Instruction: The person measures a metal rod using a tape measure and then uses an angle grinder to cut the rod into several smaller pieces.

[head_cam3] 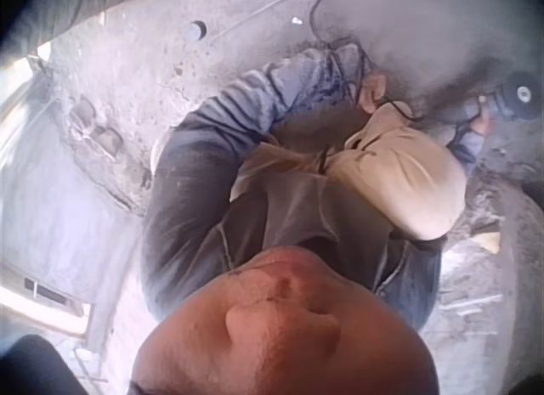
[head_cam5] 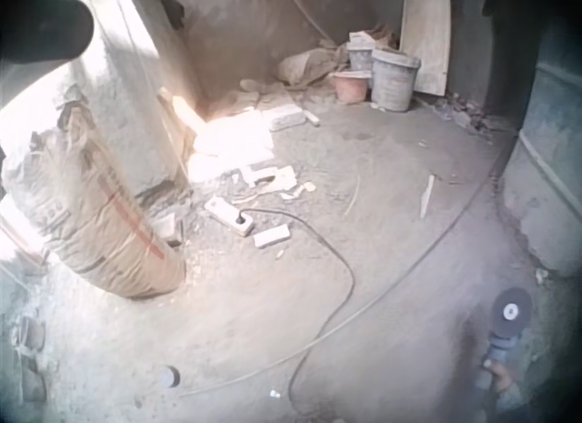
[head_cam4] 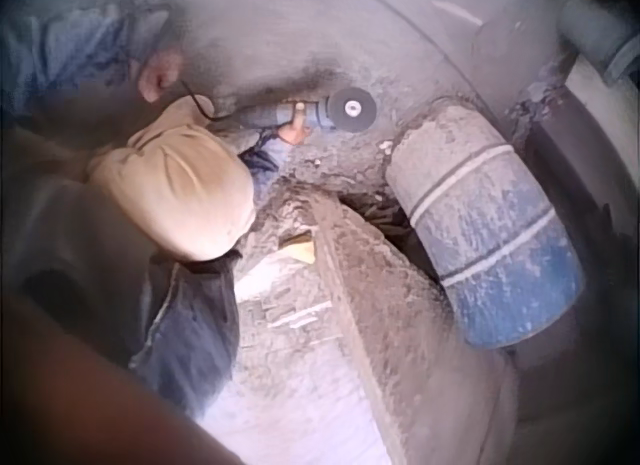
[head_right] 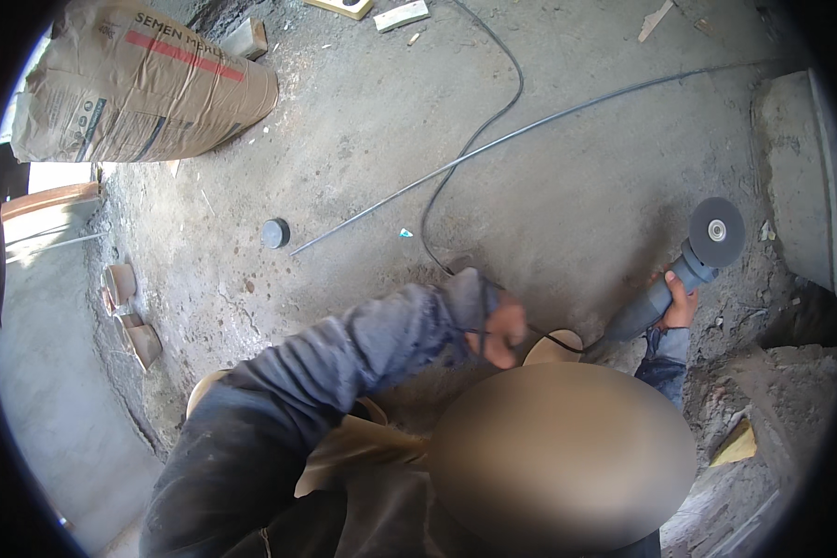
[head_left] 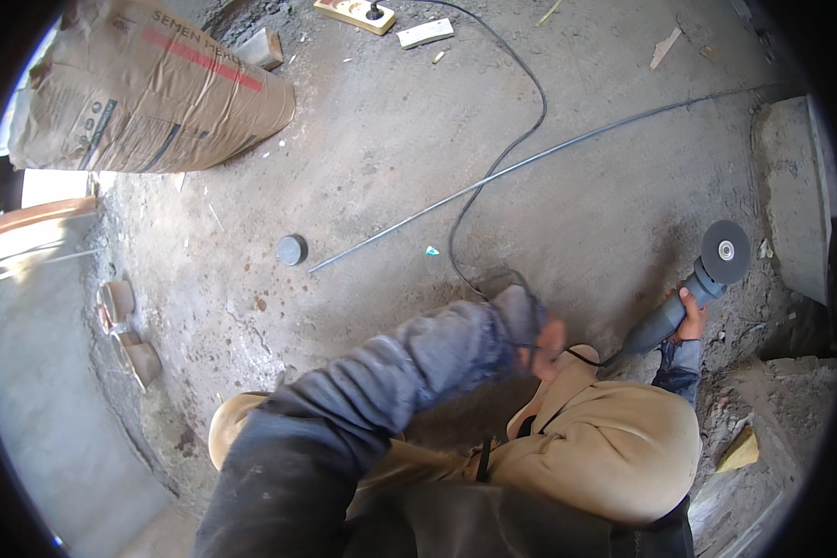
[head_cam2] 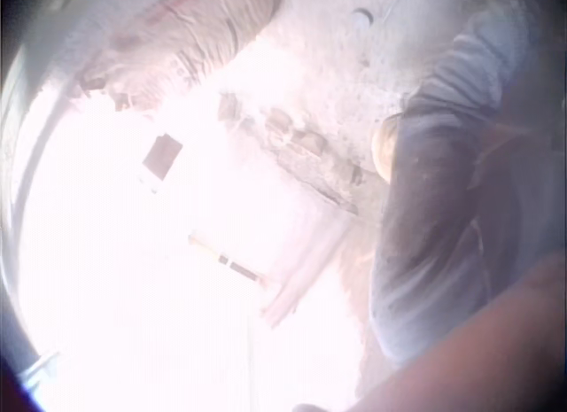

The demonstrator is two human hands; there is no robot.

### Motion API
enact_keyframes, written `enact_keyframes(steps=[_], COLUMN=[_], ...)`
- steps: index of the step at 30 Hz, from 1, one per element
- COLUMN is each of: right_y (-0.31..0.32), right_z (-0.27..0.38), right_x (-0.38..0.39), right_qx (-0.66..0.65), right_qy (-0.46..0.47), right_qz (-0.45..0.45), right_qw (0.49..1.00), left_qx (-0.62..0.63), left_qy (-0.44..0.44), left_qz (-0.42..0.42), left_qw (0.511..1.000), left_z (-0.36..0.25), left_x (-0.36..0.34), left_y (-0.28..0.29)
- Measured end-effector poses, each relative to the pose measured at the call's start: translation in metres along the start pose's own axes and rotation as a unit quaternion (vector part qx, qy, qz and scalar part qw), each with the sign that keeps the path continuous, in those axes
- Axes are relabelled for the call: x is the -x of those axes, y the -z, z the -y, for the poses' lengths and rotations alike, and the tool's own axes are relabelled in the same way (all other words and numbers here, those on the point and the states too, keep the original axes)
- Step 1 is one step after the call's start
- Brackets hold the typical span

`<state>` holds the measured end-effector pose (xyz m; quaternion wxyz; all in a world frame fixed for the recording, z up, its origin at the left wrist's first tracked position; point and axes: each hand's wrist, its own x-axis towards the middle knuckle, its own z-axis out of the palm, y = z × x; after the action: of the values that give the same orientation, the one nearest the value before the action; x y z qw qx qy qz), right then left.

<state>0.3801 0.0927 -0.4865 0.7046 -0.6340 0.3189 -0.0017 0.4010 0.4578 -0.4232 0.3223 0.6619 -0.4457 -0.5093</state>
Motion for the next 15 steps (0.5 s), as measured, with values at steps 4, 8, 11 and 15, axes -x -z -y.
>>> enact_keyframes(steps=[4,8,11,15], right_y=[0.061,0.128,0.152,0.159], right_z=[0.036,0.101,0.142,0.186], right_x=[-0.024,-0.036,-0.024,0.004], right_qx=[0.094,0.268,0.166,0.232], right_qy=[0.061,0.125,0.195,0.219], right_qz=[-0.052,-0.155,-0.182,-0.266], right_qw=[0.992,0.943,0.949,0.909], left_qx=[0.248,0.688,0.576,0.02], left_qy=[-0.196,-0.192,0.063,0.226], left_qz=[-0.25,-0.146,-0.096,-0.233], left_qw=[0.915,0.685,0.809,0.946], left_z=[-0.1,-0.146,-0.075,0.06], left_x=[-0.127,-0.217,-0.178,-0.058], left_y=[0.041,0.03,-0.032,-0.03])
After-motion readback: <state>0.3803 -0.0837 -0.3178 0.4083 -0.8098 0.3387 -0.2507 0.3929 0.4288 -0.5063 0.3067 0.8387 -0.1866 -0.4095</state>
